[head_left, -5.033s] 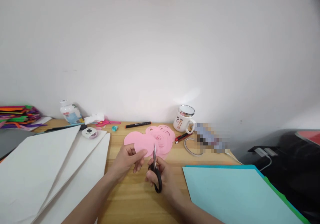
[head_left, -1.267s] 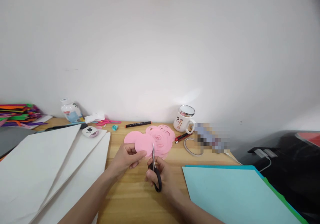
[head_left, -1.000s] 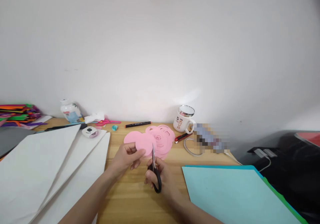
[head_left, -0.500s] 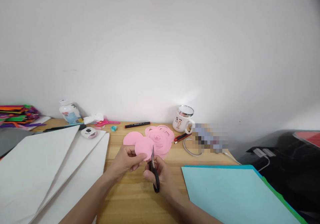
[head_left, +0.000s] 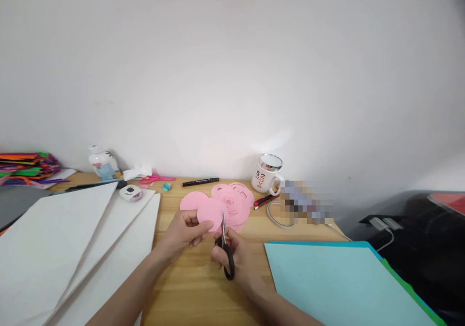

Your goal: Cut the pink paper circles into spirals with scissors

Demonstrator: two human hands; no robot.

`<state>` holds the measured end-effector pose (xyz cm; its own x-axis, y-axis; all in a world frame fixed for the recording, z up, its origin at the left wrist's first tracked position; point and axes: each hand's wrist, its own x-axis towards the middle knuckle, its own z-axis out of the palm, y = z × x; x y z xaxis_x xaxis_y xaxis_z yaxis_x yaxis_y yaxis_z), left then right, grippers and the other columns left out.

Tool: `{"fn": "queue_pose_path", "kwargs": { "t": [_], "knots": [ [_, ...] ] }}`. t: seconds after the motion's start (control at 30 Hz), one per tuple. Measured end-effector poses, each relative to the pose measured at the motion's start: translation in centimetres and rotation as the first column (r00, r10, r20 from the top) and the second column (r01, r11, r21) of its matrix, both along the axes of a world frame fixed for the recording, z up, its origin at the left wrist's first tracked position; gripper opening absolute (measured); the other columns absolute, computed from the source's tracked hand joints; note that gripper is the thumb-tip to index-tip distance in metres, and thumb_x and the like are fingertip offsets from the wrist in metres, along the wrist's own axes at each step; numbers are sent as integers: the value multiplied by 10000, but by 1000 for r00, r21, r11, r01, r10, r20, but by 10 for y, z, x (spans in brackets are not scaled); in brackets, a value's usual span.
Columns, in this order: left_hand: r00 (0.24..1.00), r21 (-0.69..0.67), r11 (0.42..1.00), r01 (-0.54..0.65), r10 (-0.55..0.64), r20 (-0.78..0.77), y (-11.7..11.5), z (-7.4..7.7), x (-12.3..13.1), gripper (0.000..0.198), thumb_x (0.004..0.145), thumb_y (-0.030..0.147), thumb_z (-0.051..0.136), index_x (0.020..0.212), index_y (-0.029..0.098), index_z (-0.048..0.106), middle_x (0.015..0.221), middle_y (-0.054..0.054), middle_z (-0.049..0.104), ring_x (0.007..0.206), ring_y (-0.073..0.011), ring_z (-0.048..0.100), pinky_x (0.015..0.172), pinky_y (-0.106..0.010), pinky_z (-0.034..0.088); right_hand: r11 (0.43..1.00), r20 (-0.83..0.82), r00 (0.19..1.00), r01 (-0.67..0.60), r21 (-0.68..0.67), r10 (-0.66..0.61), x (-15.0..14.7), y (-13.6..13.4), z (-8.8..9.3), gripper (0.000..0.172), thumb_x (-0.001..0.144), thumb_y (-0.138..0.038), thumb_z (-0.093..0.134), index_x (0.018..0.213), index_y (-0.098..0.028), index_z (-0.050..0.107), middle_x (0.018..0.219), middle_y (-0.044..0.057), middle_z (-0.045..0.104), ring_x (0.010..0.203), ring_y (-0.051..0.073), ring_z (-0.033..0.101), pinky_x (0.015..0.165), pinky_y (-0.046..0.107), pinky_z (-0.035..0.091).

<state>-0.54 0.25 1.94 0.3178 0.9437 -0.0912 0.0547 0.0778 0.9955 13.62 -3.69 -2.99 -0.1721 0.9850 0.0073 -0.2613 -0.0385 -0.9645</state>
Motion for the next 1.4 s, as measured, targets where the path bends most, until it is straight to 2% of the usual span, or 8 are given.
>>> {"fn": "queue_pose_path", "kwargs": {
  "t": [0.47, 0.57, 0.77, 0.97, 1.17, 1.4],
  "knots": [
    [998, -4, 999, -44, 44, 49, 0, 6, 1, 329, 640, 352, 683, 513, 142, 464, 387, 69, 437, 334, -29, 318, 340, -156, 211, 1000, 12, 1000, -8, -8, 8, 0, -2, 7, 315, 612, -393, 679, 722, -195, 460, 407, -94, 444, 327, 64, 360, 335, 173, 283],
    [995, -20, 999, -28, 30, 90, 1, 4, 1, 339, 661, 348, 673, 520, 147, 439, 399, 60, 467, 316, -32, 351, 327, -154, 230, 1000, -3, 1000, 2, 3, -2, 0, -2, 6, 321, 609, -408, 680, 714, -198, 461, 397, -96, 443, 321, 67, 370, 328, 175, 290],
    [984, -76, 995, 69, -55, 168, 0, -1, 4, 263, 745, 377, 594, 662, 157, 475, 508, 29, 580, 297, -55, 431, 292, -151, 261, 999, 15, 1000, -23, -36, 24, -2, -3, 6, 338, 598, -403, 687, 714, -192, 451, 403, -82, 481, 308, 64, 380, 320, 170, 288],
    [996, -53, 998, -15, 20, 90, 0, -2, 5, 326, 666, 364, 675, 526, 131, 495, 397, 48, 488, 305, -35, 369, 303, -149, 233, 999, -1, 1000, -21, -30, 21, -5, -3, 1, 301, 609, -356, 686, 714, -200, 451, 417, -87, 468, 327, 73, 399, 338, 173, 303],
    [997, -53, 998, 20, -16, 70, -2, -1, 5, 278, 666, 348, 670, 551, 126, 549, 416, 39, 521, 295, -28, 360, 306, -150, 229, 1000, -30, 1000, 0, 28, 1, -2, -1, 6, 335, 571, -334, 736, 749, -201, 485, 540, -63, 496, 443, 77, 383, 402, 180, 293],
    [997, -47, 999, 25, -21, 74, -3, 1, 6, 263, 672, 348, 662, 564, 124, 575, 417, 32, 530, 295, -33, 372, 302, -151, 242, 1000, -58, 998, 4, 27, -2, -2, 0, 4, 320, 571, -298, 715, 758, -200, 473, 533, -68, 480, 450, 78, 359, 404, 179, 259]
  ]
}}
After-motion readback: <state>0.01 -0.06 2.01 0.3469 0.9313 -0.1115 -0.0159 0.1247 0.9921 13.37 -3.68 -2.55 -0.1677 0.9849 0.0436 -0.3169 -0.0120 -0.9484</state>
